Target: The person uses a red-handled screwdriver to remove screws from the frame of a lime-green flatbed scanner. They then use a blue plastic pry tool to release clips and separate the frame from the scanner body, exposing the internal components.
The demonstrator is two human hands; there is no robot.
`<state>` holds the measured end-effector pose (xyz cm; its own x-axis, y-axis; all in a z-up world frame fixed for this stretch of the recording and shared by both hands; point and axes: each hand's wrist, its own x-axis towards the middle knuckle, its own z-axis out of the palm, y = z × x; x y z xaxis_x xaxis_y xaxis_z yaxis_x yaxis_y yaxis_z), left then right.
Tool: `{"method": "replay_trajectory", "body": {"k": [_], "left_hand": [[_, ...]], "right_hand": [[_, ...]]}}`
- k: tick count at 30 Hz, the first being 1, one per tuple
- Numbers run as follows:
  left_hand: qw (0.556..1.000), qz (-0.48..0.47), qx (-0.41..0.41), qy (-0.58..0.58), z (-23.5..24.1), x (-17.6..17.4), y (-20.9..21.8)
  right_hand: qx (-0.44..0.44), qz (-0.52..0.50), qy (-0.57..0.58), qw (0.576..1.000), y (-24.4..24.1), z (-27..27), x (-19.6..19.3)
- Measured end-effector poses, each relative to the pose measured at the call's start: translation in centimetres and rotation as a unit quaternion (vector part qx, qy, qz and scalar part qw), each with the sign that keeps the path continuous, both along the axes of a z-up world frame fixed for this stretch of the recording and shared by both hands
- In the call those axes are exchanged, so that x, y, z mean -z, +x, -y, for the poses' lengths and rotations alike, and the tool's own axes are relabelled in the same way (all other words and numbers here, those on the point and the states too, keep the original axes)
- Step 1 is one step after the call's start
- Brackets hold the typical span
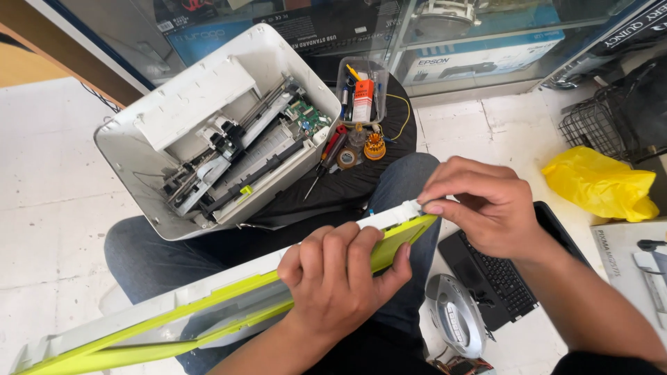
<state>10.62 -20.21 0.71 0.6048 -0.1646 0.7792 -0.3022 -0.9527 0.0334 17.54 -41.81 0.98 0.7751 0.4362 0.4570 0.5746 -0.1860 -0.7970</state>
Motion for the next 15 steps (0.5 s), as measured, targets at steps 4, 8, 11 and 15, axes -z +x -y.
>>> {"method": "replay_trajectory", "body": {"k": [4, 8, 11, 15], "left_hand": [[1.0, -0.001, 0.006, -0.002, 0.1, 0.5, 0.0], [0.999, 0.045, 0.001, 0.021, 0.0, 0.7, 0.1], [0.994, 0.103, -0.001, 0.028, 0.1, 1.1, 0.7], [0.992, 0.125, 0.005, 0.03, -0.3, 1.7, 0.8]], "right_hand": [[0.0, 0.01, 0.122, 0.993, -0.5, 0.5, 3.1], [0.03, 0.0, 0.129, 0.991, -1.9, 0.7, 2.9], [0.026, -0.012, 0.119, 0.993, -2.7, 1.0, 2.5], [0.05, -0.012, 0.101, 0.994, -3.5, 1.3, 2.5]]}}
